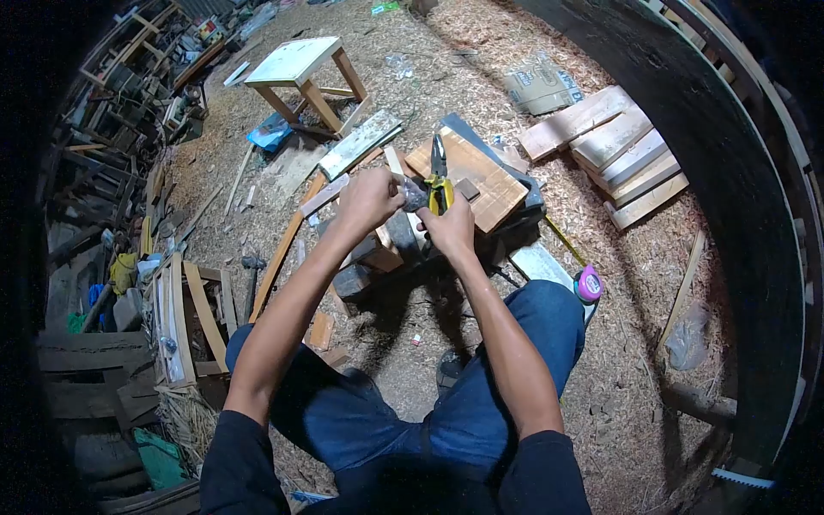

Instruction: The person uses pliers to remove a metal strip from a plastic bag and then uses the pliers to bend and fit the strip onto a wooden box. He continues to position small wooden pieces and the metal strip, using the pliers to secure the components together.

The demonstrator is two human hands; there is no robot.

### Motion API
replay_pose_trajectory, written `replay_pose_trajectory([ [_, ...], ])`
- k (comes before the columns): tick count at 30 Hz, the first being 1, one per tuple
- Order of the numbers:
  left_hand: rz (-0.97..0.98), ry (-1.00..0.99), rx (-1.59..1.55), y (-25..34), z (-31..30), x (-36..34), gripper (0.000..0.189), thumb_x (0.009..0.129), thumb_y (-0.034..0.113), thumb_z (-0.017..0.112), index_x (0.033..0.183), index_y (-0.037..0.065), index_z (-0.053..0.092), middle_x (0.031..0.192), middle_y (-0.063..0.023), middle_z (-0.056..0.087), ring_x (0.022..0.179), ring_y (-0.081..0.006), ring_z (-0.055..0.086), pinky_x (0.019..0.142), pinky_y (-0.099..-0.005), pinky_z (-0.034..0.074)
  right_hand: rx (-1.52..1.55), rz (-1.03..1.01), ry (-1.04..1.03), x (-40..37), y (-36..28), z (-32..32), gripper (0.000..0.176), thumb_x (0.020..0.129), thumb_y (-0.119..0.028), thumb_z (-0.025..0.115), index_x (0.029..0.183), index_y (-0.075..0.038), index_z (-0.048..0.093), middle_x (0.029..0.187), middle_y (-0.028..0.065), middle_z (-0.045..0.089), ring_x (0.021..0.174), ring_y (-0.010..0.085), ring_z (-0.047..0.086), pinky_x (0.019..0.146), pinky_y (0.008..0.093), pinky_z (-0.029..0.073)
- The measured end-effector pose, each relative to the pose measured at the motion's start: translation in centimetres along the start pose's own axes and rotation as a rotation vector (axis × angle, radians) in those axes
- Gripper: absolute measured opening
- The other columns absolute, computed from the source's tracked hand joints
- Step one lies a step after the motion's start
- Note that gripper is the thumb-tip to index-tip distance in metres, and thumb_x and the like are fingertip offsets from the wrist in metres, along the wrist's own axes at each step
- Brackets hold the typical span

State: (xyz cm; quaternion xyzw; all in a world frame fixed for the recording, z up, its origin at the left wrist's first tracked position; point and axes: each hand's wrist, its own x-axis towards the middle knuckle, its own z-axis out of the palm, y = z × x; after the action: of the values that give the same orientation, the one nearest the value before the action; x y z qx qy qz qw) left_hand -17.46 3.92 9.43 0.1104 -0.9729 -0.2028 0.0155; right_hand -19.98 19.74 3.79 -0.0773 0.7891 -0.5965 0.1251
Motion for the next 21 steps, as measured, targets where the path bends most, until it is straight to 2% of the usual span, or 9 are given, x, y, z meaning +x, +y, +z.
replay_pose_trajectory([
  [2,0.069,0.015,0.105,-0.4,0.3,0.1,0.02,0.074,0.019,0.078,0.085,0.003,0.075,0.083,-0.0226,0.071,0.083,-0.0385,0.071,0.075,-0.0476,0.057,-0.016,-0.04,0.022,0.3,0.6,0.2,0.038,0.077,-0.009,0.077,0.108,0.004,0.059,0.084,0.0155,0.069,0.068,0.0252,0.074,0.065,0.0371,0.057],
  [3,0.046,-0.02,0.145,-0.1,-0.2,0.2,0.024,0.077,0.019,0.076,0.099,0.009,0.078,0.086,-0.0187,0.073,0.082,-0.0358,0.072,0.074,-0.0459,0.058,-0.015,-0.043,0.019,0.3,0.6,0.3,0.038,0.077,-0.009,0.077,0.108,0.004,0.059,0.084,0.0155,0.069,0.068,0.0252,0.074,0.065,0.0371,0.057],
  [6,-0.008,-0.042,0.092,0.8,-1.1,-0.2,0.023,0.076,0.019,0.076,0.097,0.009,0.079,0.087,-0.0184,0.073,0.082,-0.0352,0.072,0.073,-0.0456,0.058,-0.045,-0.095,0.009,0.4,0.5,0.3,0.039,0.076,-0.01,0.077,0.107,0.004,0.059,0.085,0.0169,0.07,0.067,0.0257,0.074,0.066,0.0383,0.057],
  [8,0.002,-0.012,0.11,1.0,-1.0,-0.7,0.021,0.077,0.02,0.076,0.096,0.01,0.079,0.086,-0.0176,0.073,0.081,-0.0349,0.072,0.072,-0.0456,0.057,-0.131,0.026,0.009,0.3,-0.1,-0.1,0.041,0.076,-0.012,0.077,0.108,0.005,0.059,0.09,0.0215,0.071,0.072,0.0319,0.074,0.072,0.0426,0.056],
  [9,0.015,0.019,0.127,1.2,-0.9,-0.8,0.02,0.078,0.02,0.076,0.095,0.011,0.079,0.086,-0.0168,0.073,0.08,-0.0345,0.072,0.072,-0.0456,0.057,-0.237,-0.02,0.043,0.3,0.1,-0.2,0.043,0.077,-0.014,0.076,0.112,0.005,0.059,0.095,0.0265,0.07,0.084,0.0395,0.072,0.078,0.0472,0.055],
  [12,0.086,0.099,0.017,1.2,-0.2,-1.1,0.019,0.079,0.021,0.075,0.094,0.011,0.08,0.085,-0.0147,0.073,0.076,-0.0341,0.071,0.07,-0.0453,0.057,-0.313,-0.09,0.191,-0.4,0.4,0.3,0.044,0.078,-0.016,0.076,0.113,0.005,0.059,0.097,0.0282,0.07,0.095,0.0444,0.068,0.082,0.0503,0.053],
  [15,0.156,0.183,-0.011,1.8,0.7,-1.3,0.018,0.079,0.02,0.073,0.092,0.01,0.079,0.086,-0.0127,0.073,0.073,-0.0327,0.071,0.068,-0.0438,0.057,-0.232,-0.118,0.155,-0.5,-0.6,0.3,0.047,0.079,-0.015,0.076,0.117,0.004,0.058,0.098,0.0288,0.069,0.097,0.0457,0.067,0.082,0.0513,0.052],
  [19,0.138,0.204,-0.027,2.4,1.1,-1.1,0.021,0.074,0.017,0.071,0.092,0.011,0.08,0.088,-0.0102,0.072,0.075,-0.0299,0.071,0.065,-0.0398,0.057,-0.174,-0.087,0.107,-0.3,-0.7,0.1,0.047,0.079,-0.014,0.075,0.12,0.003,0.057,0.099,0.0286,0.069,0.096,0.0469,0.066,0.082,0.0519,0.051],
  [21,0.122,0.193,-0.051,2.6,0.9,-1.2,0.019,0.073,0.018,0.072,0.089,0.011,0.08,0.09,-0.0112,0.071,0.076,-0.0316,0.071,0.067,-0.0419,0.057,-0.164,-0.088,0.138,0.0,-0.1,0.3,0.044,0.079,-0.014,0.075,0.117,0.001,0.058,0.098,0.0271,0.069,0.096,0.0472,0.066,0.081,0.0519,0.051],
])
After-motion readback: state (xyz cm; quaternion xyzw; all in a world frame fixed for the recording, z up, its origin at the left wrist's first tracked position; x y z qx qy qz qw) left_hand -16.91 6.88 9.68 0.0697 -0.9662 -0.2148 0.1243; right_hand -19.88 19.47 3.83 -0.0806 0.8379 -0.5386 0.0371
